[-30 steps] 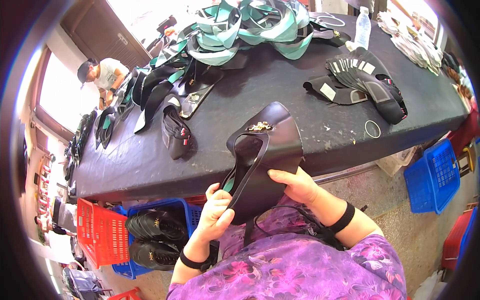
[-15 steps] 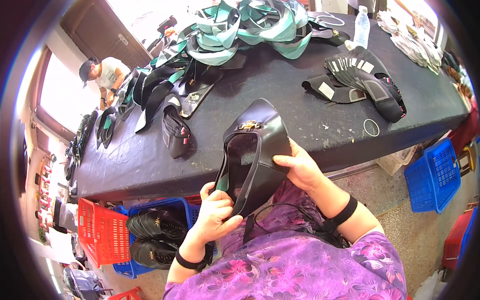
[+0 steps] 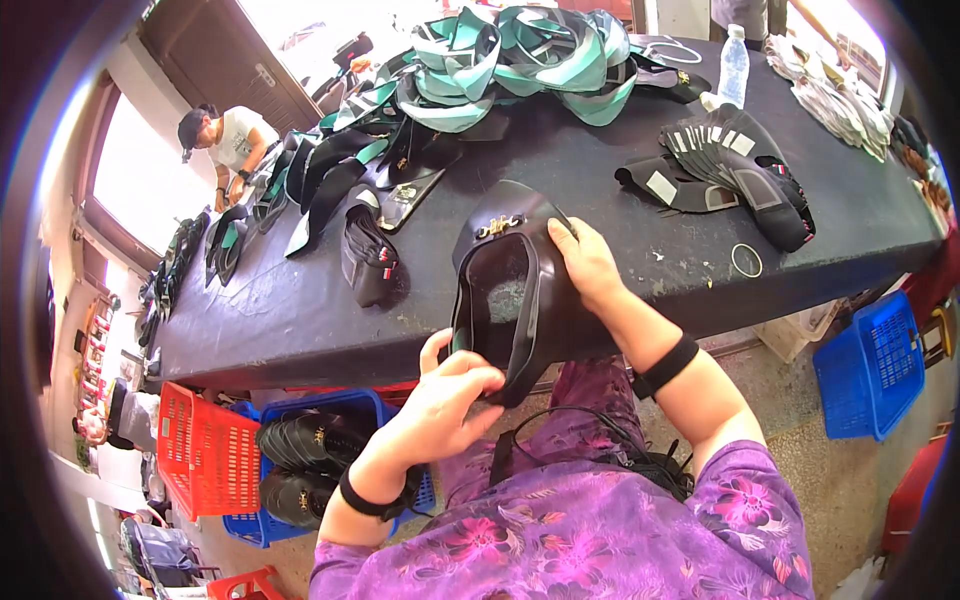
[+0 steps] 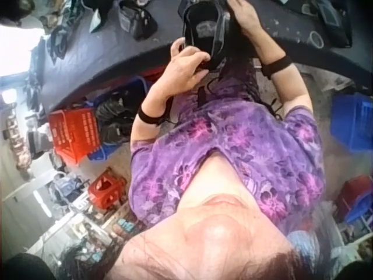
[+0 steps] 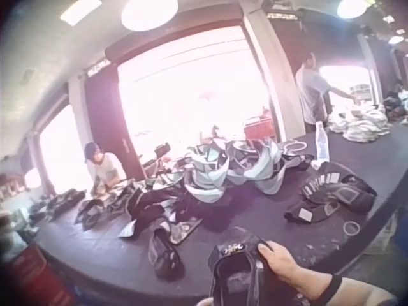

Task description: Assembling and checking black shoe uppers with gold hardware at a manufacturing station.

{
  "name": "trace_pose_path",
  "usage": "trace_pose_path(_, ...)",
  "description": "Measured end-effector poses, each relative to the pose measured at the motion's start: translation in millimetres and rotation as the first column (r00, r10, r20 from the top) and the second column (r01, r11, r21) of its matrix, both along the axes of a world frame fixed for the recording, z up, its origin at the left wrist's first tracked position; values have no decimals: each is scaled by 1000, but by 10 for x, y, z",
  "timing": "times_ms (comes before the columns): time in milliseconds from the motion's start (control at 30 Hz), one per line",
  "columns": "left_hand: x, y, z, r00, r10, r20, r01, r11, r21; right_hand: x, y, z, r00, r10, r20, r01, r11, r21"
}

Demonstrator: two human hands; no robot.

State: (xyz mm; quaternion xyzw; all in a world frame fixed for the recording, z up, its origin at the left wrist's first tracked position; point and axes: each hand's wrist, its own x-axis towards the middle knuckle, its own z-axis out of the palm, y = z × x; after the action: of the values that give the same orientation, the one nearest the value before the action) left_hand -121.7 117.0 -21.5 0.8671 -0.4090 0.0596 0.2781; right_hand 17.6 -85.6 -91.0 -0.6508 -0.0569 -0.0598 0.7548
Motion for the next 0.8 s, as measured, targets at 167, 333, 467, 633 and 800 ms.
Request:
trace_pose_path(167,236,-101,-29,995,75,63,-66,989,-135,-292,-249,463,754,242,611,327,667,-669)
trace_pose_path(333,411,-155,-30,971,232,64,-221,965,-142,-794,-187,957,512,811,283,-46,356,-934)
trace_pose_path(467,525,-135,15,989,106,104,-102,994,-42,-721,-192,907,507,858,75,-157,178,-971)
trace_pose_path(633,785,-34,155,999,-46,-8,46,981,188,-714,-220,857,496,868,27,-211,150,-966)
trace_pose_path(800,928,-328,373,970,-234,-65,237,849,473,-745,-242,805,543,834,101,-211,251,-945)
